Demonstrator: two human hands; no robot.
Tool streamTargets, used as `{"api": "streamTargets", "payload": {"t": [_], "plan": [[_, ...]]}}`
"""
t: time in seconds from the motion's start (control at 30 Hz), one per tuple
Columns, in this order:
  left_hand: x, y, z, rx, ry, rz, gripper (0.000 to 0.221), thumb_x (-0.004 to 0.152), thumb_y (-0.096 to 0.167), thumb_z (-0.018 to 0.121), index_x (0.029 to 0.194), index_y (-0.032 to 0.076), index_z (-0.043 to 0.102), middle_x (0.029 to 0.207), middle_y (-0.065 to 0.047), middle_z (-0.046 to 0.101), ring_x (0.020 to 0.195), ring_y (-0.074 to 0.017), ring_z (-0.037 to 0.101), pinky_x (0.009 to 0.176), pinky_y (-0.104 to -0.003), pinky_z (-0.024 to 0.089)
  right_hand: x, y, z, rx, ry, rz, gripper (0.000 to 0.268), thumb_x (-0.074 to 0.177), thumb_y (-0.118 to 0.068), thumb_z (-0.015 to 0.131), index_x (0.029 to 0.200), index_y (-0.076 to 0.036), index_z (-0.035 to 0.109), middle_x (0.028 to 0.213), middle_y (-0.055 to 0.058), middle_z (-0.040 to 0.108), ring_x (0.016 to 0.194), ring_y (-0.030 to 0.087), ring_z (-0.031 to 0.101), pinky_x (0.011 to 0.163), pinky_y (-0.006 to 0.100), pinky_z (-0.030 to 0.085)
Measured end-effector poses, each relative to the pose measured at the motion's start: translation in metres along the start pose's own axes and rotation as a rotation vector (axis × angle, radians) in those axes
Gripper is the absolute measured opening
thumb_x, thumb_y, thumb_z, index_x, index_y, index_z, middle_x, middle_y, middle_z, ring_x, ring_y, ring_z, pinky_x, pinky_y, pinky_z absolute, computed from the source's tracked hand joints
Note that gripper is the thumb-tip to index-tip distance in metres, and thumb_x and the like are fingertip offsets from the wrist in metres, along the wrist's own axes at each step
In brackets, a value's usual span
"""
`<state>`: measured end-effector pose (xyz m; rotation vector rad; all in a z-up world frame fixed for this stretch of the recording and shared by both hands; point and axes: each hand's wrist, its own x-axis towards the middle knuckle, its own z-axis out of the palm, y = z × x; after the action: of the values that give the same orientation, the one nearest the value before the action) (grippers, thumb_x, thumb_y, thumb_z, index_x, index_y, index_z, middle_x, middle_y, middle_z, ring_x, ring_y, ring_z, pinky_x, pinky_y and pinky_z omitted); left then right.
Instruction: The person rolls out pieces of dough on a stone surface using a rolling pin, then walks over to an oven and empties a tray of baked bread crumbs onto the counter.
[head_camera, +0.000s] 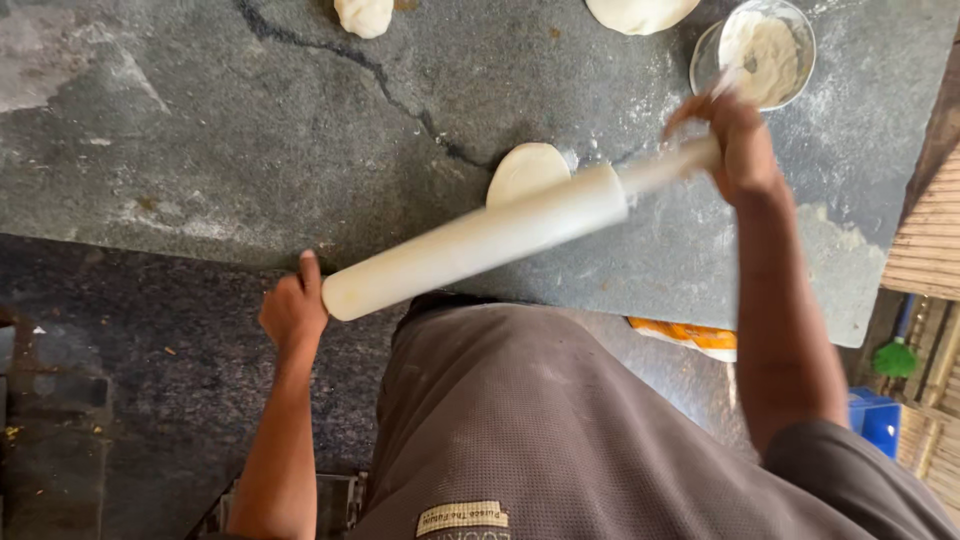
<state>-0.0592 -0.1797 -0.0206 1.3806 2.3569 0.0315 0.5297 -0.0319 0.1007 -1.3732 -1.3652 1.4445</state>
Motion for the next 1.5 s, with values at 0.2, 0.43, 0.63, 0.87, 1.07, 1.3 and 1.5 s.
{"api": "streamTargets", "payload": {"t": [0.2, 0.43, 0.63, 0.87, 1.07, 1.3, 1.5], "plan": [[-0.038, -0.019, 0.011, -0.14, 0.014, -0.343, 0.087, 0.107, 0.066, 0.025, 0.081, 0.003, 0.078, 0.072, -0.017, 0.07, 0.066, -0.0407, 0.071, 0.062, -0.056, 0.052, 0.057, 0.049, 0.135, -0.844, 0.231, -0.247, 0.043, 0.1, -0.017, 0.067, 0.142, -0.012, 0.058, 0.144, 0.019, 0.054, 0.13, 0.038, 0.05, 0.106, 0.054, 0.043], [-0.031, -0.027, -0.016, -0.039, 0.109, -0.371, 0.082, 0.112, 0.062, 0.027, 0.087, 0.005, 0.081, 0.07, -0.014, 0.071, 0.063, -0.0348, 0.069, 0.06, -0.05, 0.051, 0.018, 0.041, 0.16, -0.848, 0.02, 0.11, 0.026, 0.095, -0.011, 0.074, 0.118, -0.006, 0.062, 0.117, 0.013, 0.071, 0.111, 0.028, 0.07, 0.1, 0.038, 0.059], [-0.015, -0.015, -0.048, -0.178, -0.14, -0.503, 0.078, 0.108, 0.06, 0.025, 0.088, 0.005, 0.077, 0.059, -0.008, 0.069, 0.056, -0.0233, 0.068, 0.059, -0.044, 0.053, -0.031, -0.043, 0.086, -0.824, 0.309, -0.018, 0.034, 0.087, -0.003, 0.077, 0.12, -0.005, 0.067, 0.114, 0.014, 0.075, 0.101, 0.027, 0.075, 0.086, 0.039, 0.063], [-0.012, -0.021, -0.051, -0.171, -0.195, -0.461, 0.08, 0.111, 0.055, 0.023, 0.078, 0.002, 0.075, 0.059, -0.01, 0.068, 0.059, -0.026, 0.069, 0.064, -0.045, 0.053, 0.007, 0.037, 0.155, -1.18, 0.355, -0.211, 0.019, 0.091, -0.011, 0.077, 0.111, -0.013, 0.077, 0.109, 0.019, 0.075, 0.1, 0.034, 0.072, 0.086, 0.046, 0.055], [-0.004, -0.037, -0.033, -0.156, -0.085, -0.379, 0.073, 0.108, 0.051, 0.027, 0.082, 0.003, 0.075, 0.06, -0.012, 0.072, 0.068, -0.0321, 0.073, 0.069, -0.049, 0.053, -0.01, 0.024, 0.211, -0.404, -0.002, -0.065, 0.033, 0.081, 0.001, 0.077, 0.113, -0.002, 0.071, 0.108, 0.017, 0.075, 0.095, 0.022, 0.073, 0.082, 0.035, 0.064], [-0.021, -0.043, -0.012, -0.051, 0.128, -0.242, 0.076, 0.113, 0.054, 0.033, 0.082, 0.002, 0.079, 0.081, -0.027, 0.072, 0.076, -0.0486, 0.07, 0.072, -0.059, 0.053, -0.019, 0.012, 0.165, -0.223, 0.105, 0.056, 0.028, 0.09, -0.002, 0.076, 0.118, 0.002, 0.07, 0.109, 0.016, 0.077, 0.097, 0.021, 0.075, 0.088, 0.036, 0.063], [-0.016, -0.048, -0.009, -0.047, 0.089, -0.163, 0.076, 0.115, 0.052, 0.032, 0.078, 0.003, 0.077, 0.076, -0.026, 0.071, 0.069, -0.046, 0.069, 0.061, -0.056, 0.052, 0.003, -0.018, 0.159, -0.961, 0.319, -0.311, 0.035, 0.099, -0.017, 0.075, 0.126, 0.002, 0.063, 0.129, 0.019, 0.065, 0.115, 0.032, 0.065, 0.089, 0.046, 0.06]]}}
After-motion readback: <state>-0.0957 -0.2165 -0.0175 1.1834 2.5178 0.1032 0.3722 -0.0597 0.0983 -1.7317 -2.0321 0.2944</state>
